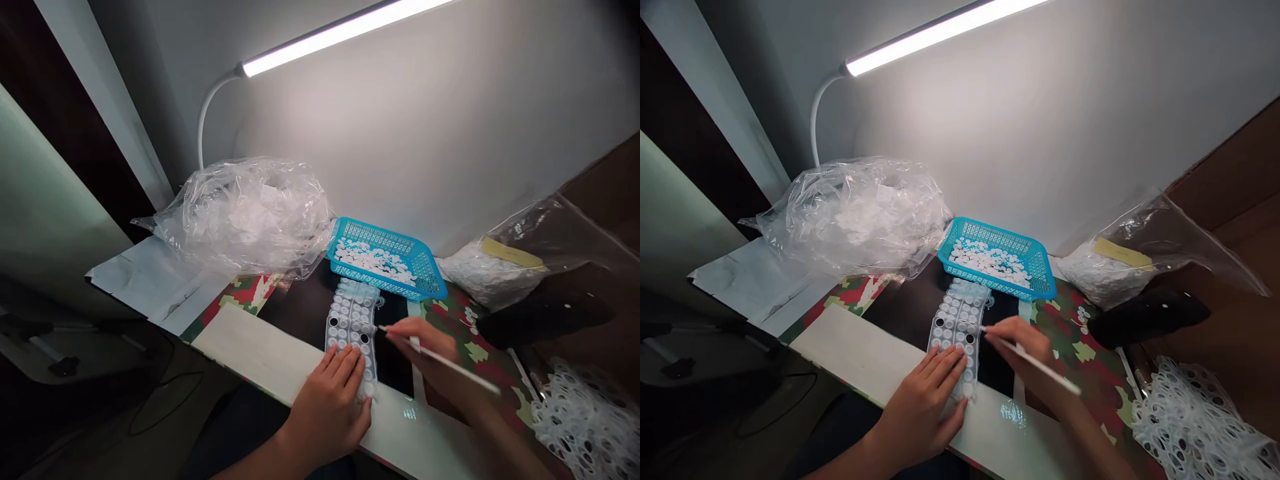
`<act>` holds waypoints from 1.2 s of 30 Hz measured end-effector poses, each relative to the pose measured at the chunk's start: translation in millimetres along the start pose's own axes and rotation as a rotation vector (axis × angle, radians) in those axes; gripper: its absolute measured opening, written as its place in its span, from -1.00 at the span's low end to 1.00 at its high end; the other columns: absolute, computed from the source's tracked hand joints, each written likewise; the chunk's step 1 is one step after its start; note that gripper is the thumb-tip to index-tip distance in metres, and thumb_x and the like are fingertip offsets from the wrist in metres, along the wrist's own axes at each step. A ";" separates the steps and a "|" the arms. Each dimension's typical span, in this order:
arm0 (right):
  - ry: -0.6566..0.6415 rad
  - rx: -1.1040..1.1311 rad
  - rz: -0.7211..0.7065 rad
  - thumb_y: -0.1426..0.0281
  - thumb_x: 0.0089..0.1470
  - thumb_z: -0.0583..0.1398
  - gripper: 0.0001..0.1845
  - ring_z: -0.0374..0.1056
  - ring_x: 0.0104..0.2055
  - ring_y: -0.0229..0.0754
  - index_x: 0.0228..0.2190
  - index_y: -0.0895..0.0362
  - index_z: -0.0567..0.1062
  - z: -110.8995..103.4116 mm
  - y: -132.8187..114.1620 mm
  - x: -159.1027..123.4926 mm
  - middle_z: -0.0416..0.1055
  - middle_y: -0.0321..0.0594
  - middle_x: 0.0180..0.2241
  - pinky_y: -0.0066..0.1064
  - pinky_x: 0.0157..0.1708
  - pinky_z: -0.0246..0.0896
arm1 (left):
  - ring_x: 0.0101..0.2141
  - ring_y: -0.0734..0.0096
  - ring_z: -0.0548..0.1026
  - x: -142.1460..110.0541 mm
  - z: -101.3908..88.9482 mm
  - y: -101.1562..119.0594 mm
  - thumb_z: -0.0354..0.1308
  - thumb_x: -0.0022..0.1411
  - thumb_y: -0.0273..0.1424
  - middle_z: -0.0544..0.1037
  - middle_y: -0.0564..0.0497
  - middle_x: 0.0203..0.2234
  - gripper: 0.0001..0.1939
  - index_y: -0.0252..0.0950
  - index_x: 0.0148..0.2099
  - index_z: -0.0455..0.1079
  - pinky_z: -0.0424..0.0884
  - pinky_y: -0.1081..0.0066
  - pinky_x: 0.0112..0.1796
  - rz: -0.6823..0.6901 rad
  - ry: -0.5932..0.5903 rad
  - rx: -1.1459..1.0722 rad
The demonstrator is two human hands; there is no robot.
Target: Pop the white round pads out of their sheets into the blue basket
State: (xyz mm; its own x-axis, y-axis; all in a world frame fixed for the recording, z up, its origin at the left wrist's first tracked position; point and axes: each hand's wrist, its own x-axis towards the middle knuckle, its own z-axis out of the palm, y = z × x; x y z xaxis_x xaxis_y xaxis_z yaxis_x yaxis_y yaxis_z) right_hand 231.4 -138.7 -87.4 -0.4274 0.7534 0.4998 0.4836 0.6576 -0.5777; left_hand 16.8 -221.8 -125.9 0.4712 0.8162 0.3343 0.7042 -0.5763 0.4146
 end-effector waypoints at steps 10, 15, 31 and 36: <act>-0.201 -0.066 -0.244 0.51 0.15 0.12 -0.64 0.42 -0.11 -0.09 -0.01 0.04 0.43 21.8 9.2 -33.3 0.51 -0.14 -0.17 -0.24 -0.17 0.42 | 0.16 0.17 0.24 -0.4 1.4 0.0 -0.07 0.29 -0.33 0.30 -0.21 0.14 -0.52 -0.45 0.20 0.19 0.19 0.17 0.15 0.033 0.058 0.038; -0.212 -0.090 -0.286 0.43 0.19 0.09 -0.68 0.44 -0.12 -0.10 -0.03 0.06 0.45 21.0 2.1 -24.8 0.53 -0.14 -0.20 -0.26 -0.19 0.44 | 0.16 0.18 0.24 -0.8 3.2 -0.4 -0.06 0.29 -0.34 0.31 -0.20 0.13 -0.52 -0.46 0.19 0.20 0.18 0.17 0.15 0.030 0.065 0.029; -0.131 -0.451 -0.399 0.53 0.19 0.05 -0.65 0.49 -0.21 -0.12 -0.05 0.06 0.46 35.0 -5.4 -4.7 0.54 -0.15 -0.21 -0.30 -0.22 0.47 | 0.16 0.16 0.23 0.3 6.9 -0.3 -0.07 0.23 -0.36 0.31 -0.20 0.13 -0.49 -0.49 0.18 0.21 0.10 0.17 0.18 0.021 0.046 -0.038; -0.186 -0.297 -0.333 0.52 0.13 0.11 -0.69 0.47 -0.26 -0.12 -0.11 0.04 0.48 26.9 -6.4 -2.7 0.54 -0.18 -0.28 -0.31 -0.31 0.46 | 0.16 0.17 0.22 -1.0 8.1 -0.4 -0.07 0.25 -0.36 0.29 -0.18 0.15 -0.50 -0.45 0.20 0.19 0.08 0.16 0.19 0.010 0.055 -0.050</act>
State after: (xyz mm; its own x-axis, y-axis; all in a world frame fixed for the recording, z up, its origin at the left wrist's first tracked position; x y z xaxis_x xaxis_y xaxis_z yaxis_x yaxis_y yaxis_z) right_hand 208.9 -145.1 -102.4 -0.7124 0.5056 0.4867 0.4827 0.8564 -0.1831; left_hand 20.4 -222.1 -133.3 0.4475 0.8077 0.3840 0.6716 -0.5870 0.4521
